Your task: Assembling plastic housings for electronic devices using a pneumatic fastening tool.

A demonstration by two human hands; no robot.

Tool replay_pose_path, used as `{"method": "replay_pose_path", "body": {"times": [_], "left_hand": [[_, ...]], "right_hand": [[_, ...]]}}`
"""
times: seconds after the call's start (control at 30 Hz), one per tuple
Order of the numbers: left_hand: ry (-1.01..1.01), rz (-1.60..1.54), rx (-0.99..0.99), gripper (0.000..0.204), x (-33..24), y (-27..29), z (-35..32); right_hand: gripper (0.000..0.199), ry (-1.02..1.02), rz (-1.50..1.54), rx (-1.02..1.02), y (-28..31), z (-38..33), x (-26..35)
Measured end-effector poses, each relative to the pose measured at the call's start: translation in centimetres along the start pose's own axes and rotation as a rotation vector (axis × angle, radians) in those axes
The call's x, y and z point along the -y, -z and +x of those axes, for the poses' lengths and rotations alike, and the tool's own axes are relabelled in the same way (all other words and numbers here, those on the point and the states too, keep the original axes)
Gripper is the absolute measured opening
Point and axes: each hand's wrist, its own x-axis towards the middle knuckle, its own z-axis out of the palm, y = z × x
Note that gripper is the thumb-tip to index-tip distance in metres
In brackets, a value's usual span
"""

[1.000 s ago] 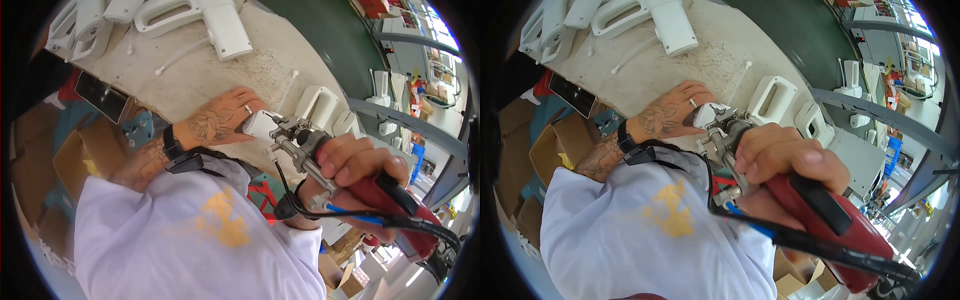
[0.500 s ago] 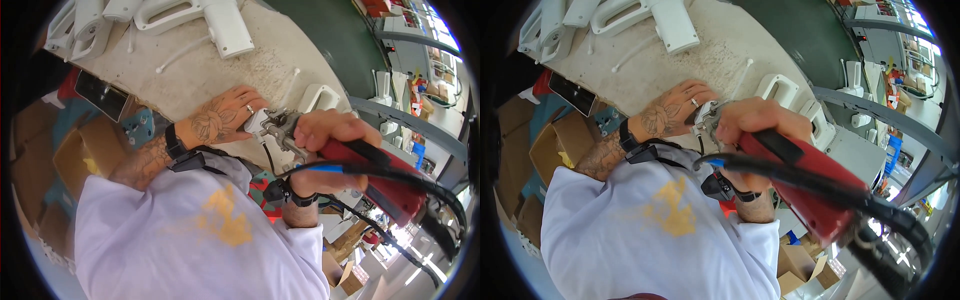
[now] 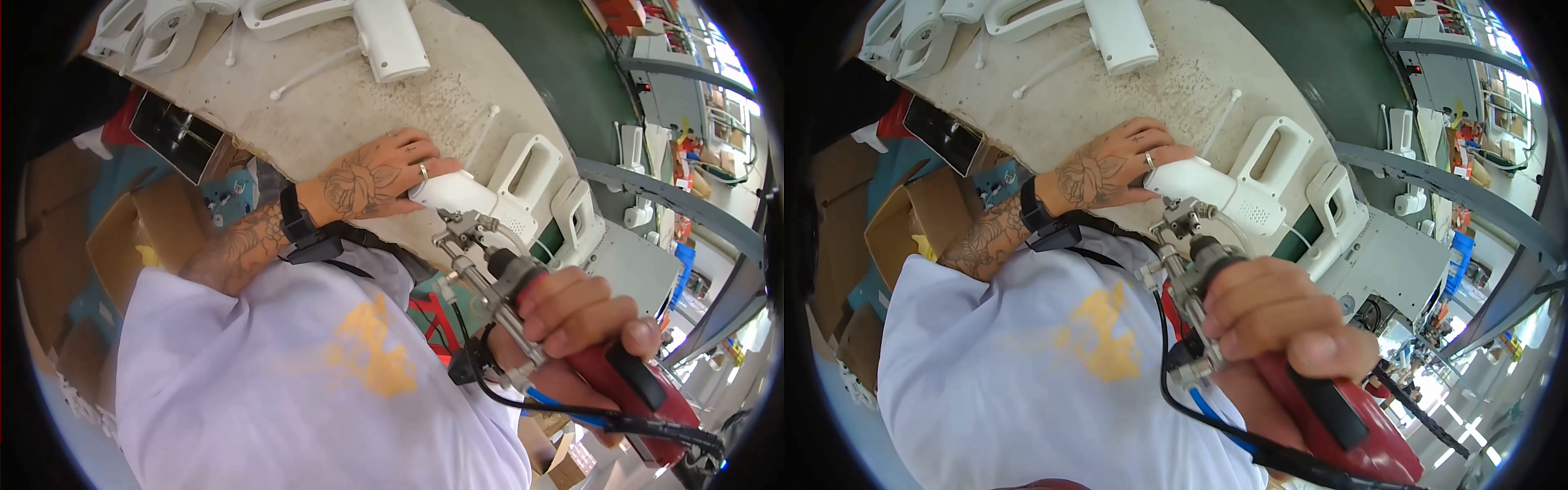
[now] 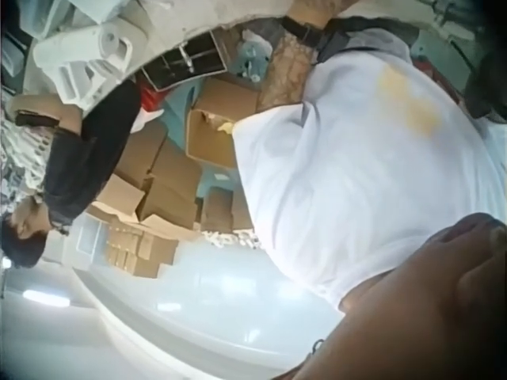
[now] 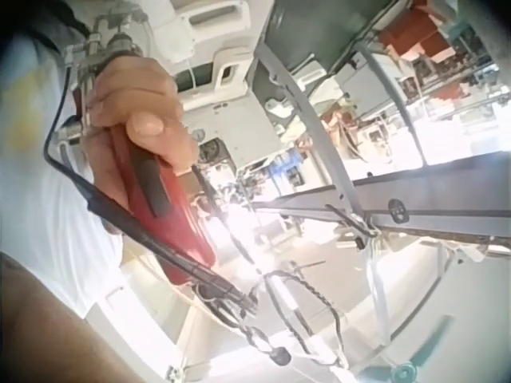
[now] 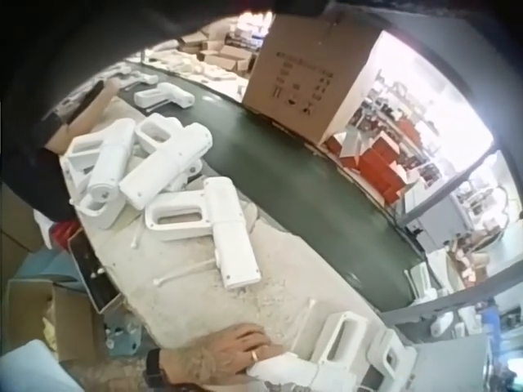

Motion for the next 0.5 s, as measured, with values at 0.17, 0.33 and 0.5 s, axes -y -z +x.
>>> {"method": "replay_pose_path", "body": {"times": [0.17,0.33,0.5], "left_hand": [[0.006,-0.008,-0.008,0.082,-0.3,0.0,0.0],[0.007,-0.013,0.010,0.084,-0.5,0.1,0.0],[0.014,-0.001,-0.004,0.084,-0.1,0.2,-0.2]], "right_hand": [[0.084,-0.065,0.028,0.019,0.3,-0.9,-1.1],[0.085,-0.028,-0.023,0.028,0.4,-1.3,-2.4],[0.077,-0.072,-0.001,0.050,0.2,-2.0,-3.9]]}}
